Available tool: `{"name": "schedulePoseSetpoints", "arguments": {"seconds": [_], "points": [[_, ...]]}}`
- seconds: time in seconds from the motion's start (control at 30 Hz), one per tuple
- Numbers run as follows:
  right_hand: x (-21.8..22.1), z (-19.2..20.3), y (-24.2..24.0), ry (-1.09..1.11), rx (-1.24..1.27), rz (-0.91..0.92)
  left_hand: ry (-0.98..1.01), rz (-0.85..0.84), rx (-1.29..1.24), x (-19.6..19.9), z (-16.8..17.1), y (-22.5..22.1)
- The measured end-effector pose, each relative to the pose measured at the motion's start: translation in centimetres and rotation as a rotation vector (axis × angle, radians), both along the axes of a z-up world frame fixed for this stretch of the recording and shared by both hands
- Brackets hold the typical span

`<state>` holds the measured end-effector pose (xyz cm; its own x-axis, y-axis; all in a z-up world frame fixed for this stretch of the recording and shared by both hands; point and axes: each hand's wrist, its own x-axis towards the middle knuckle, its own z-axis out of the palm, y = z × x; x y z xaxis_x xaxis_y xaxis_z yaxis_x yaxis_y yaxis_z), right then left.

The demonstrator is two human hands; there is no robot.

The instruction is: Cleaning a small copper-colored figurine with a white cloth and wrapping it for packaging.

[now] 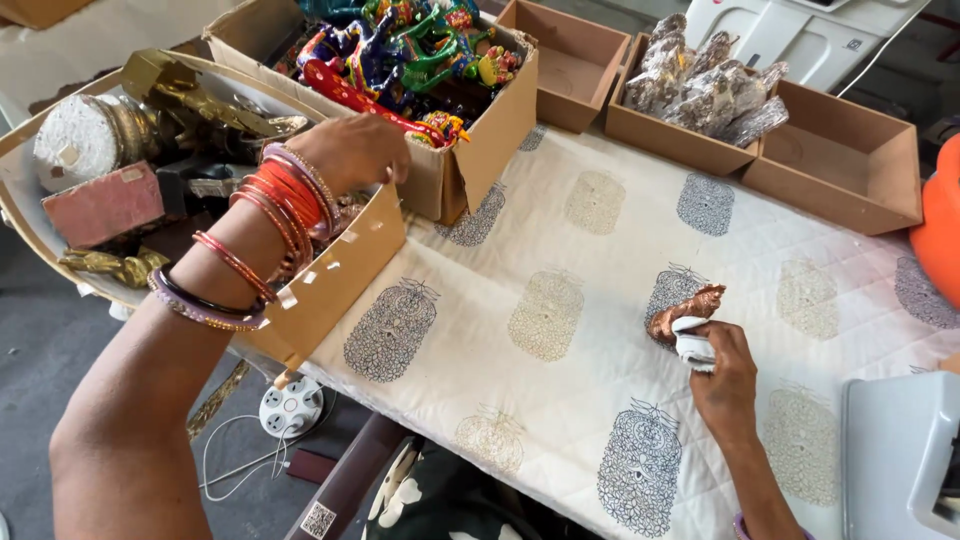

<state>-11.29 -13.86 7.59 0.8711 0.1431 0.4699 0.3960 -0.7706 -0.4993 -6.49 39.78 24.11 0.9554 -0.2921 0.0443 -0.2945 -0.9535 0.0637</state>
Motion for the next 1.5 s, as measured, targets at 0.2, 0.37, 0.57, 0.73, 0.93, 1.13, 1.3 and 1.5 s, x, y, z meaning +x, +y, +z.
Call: {"name": "schedulePoseSetpoints", "arguments": {"seconds": [0.2,0.37,0.57,0.73,0.93,1.13,1.3,1.5], "points": [[0.0,0.0,0.1,-0.021,-0.004,0.013,0.277,0.017,-0.026,0.5,0.1,-0.5],[-0.1,0.0,0.1,0.056,0.027,-0.006,0.357,0.122,0.049,0.9,1.0,-1.3],[-0.2,0.2,0.2,0.057,0.029,-0.006,0.197,-0.020,0.114,1.0,1.4,-1.0],[-0.3,0.5,0.3,0.071,0.019,0.000,0.191,-0.051,0.003,1.9,1.3,1.0],[0.1,-0.1,-0.3,0.079,0.018,-0.011,0.039,-0.303,-0.908,-1.0,6.2,2.6],[0.3,-0.6,-0.4,0.109,0.080,0.031,0.386,-0.407,-0.761,-12.5,6.5,-10.5],[0.6,-0.9,-0.9,0.097,0.025,0.009,0.730,-0.658,-0.765,-16.9,-0.6,-13.9],[0.4,-0.6,-0.6,0.064,0.039,0.041,0.448,-0.154,-0.895,-21.3,-11.4,-7.2]]}}
